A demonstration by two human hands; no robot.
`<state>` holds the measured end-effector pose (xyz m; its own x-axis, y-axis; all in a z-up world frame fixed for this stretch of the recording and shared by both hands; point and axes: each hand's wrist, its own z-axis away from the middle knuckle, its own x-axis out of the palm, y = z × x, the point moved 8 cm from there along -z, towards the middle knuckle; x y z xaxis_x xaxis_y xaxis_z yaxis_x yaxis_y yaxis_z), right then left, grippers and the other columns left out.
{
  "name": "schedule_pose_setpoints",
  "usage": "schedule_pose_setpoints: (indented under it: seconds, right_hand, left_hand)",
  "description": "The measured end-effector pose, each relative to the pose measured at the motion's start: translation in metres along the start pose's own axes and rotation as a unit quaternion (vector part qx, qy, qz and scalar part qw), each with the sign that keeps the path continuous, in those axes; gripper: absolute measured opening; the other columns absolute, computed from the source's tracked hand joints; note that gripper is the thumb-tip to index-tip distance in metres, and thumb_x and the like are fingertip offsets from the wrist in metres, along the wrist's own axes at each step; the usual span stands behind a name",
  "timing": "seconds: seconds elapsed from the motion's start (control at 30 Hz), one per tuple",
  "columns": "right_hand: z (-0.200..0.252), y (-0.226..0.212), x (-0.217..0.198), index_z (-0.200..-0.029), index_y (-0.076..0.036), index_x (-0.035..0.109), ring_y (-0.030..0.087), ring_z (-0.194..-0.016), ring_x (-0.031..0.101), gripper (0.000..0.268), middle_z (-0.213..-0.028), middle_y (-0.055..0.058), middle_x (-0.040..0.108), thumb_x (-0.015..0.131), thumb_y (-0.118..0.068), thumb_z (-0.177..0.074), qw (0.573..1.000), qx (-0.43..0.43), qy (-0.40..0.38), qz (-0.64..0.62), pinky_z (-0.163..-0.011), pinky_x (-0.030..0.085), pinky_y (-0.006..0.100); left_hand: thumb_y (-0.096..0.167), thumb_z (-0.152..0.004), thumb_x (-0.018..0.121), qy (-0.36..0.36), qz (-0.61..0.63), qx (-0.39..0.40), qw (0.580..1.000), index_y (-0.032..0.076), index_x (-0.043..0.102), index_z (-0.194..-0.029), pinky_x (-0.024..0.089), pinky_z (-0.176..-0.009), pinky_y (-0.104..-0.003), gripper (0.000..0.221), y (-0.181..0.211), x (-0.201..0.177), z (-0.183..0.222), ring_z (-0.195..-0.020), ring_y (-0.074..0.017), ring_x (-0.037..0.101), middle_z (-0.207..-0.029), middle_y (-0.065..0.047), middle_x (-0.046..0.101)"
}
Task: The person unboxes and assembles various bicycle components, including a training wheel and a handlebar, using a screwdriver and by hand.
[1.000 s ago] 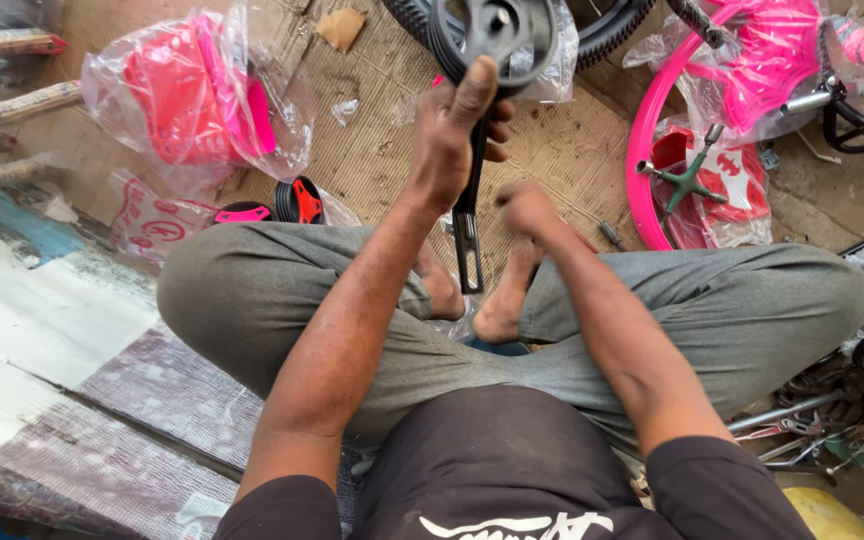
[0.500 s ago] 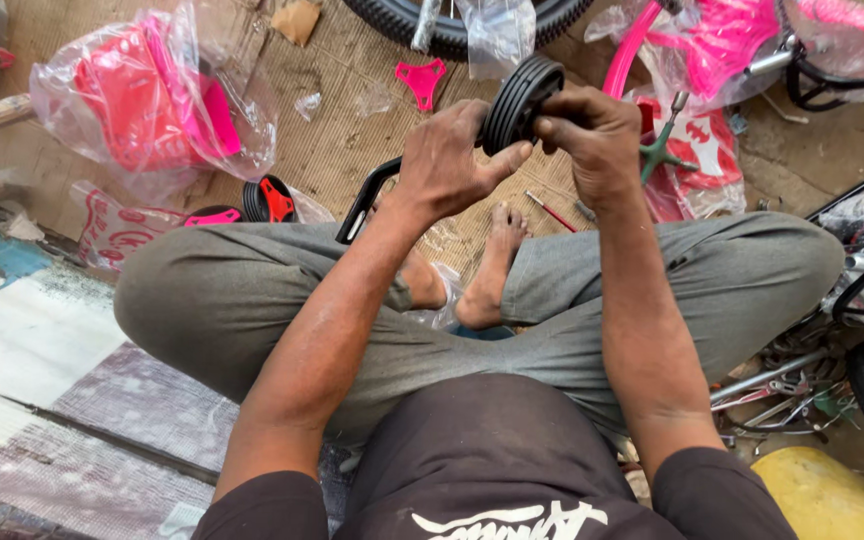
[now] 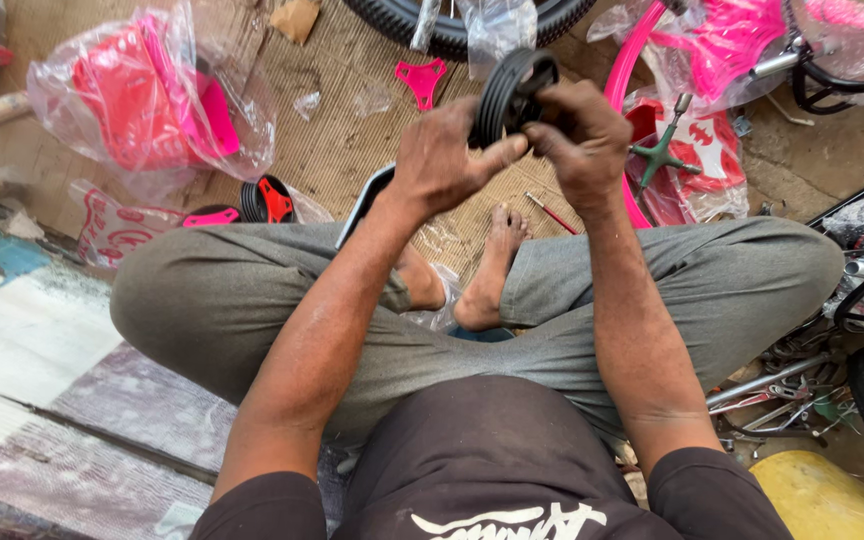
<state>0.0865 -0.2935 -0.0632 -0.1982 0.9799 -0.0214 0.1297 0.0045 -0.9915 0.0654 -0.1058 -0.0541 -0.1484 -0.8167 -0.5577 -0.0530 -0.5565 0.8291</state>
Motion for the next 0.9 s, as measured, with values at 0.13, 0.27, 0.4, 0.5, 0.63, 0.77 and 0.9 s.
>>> schedule_pose_setpoints:
  seconds: [0.13,0.27,0.4,0.5,0.63,0.77,0.9]
  right_hand:
    - [0.018,0.108,-0.015,-0.107,-0.005,0.071,0.020,-0.080,0.065,0.022,-0.092,0.007,0.067,0.070,-0.001,-0.085,0.986,0.153,0.055,0.041,-0.071,0.056,0.035]
    - [0.068,0.195,0.046,-0.098,-0.005,0.073,0.038,-0.087,0.067,0.023,-0.094,0.016,0.070,0.074,-0.009,-0.075,0.884,-0.034,-0.240,0.399,-0.080,0.054,0.049]
    - [0.099,0.230,0.059,-0.102,-0.004,0.071,0.040,-0.097,0.063,0.027,-0.102,0.018,0.067,0.063,-0.003,-0.077,0.850,-0.027,-0.226,0.475,-0.086,0.053,0.050]
    - [0.090,0.234,0.044,-0.102,-0.004,0.068,0.038,-0.108,0.062,0.024,-0.111,0.017,0.066,0.061,-0.005,-0.079,0.797,-0.031,-0.217,0.563,-0.089,0.053,0.048]
    - [0.085,0.243,0.051,-0.112,-0.003,0.067,0.036,-0.108,0.062,0.030,-0.115,0.016,0.065,0.060,-0.007,-0.083,0.761,-0.010,-0.271,0.590,-0.087,0.054,0.048]
    - [0.089,0.233,0.049,-0.108,-0.011,0.070,0.037,-0.098,0.065,0.024,-0.124,0.011,0.069,0.057,-0.008,-0.088,0.817,0.114,-0.272,0.496,-0.080,0.055,0.049]
    - [0.078,0.243,0.047,-0.119,-0.012,0.069,0.036,-0.095,0.068,0.029,-0.098,0.016,0.072,0.060,-0.018,-0.092,0.751,0.167,-0.270,0.579,-0.079,0.055,0.050]
  left_hand:
    - [0.069,-0.095,0.060,0.055,0.067,0.021,0.996,0.004,0.070,-0.107,0.056,-0.068,-0.042,0.066,-0.011,-0.017,-0.004,-0.078,-0.0237,0.072,-0.085,-0.008,0.073]
    - [0.068,-0.097,0.058,0.074,0.181,-0.016,0.981,0.005,0.071,-0.101,0.055,-0.065,-0.038,0.065,-0.029,-0.025,-0.010,-0.074,-0.0178,0.071,-0.077,-0.004,0.071]
    - [0.064,-0.095,0.061,0.052,0.374,-0.105,0.920,0.002,0.068,-0.093,0.048,-0.049,-0.031,0.063,-0.045,-0.010,-0.010,-0.057,-0.0129,0.061,-0.071,-0.006,0.066]
    - [0.067,-0.094,0.057,0.006,0.451,-0.149,0.880,0.003,0.066,-0.092,0.045,-0.042,-0.029,0.064,-0.041,-0.004,-0.008,-0.049,-0.0120,0.059,-0.068,-0.007,0.067]
    - [0.078,-0.088,0.046,-0.040,0.477,-0.208,0.853,0.003,0.071,-0.093,0.050,-0.042,-0.030,0.079,-0.031,-0.004,-0.003,-0.049,-0.0136,0.062,-0.067,-0.009,0.069]
    - [0.085,-0.080,0.040,-0.090,0.514,-0.256,0.814,0.002,0.070,-0.090,0.051,-0.041,-0.031,0.089,-0.025,0.006,0.001,-0.046,-0.0172,0.063,-0.065,-0.013,0.069]
    - [0.087,-0.079,0.035,-0.080,0.497,-0.269,0.821,0.001,0.070,-0.086,0.053,-0.040,-0.032,0.093,-0.032,0.004,0.004,-0.046,-0.0165,0.063,-0.065,-0.013,0.069]
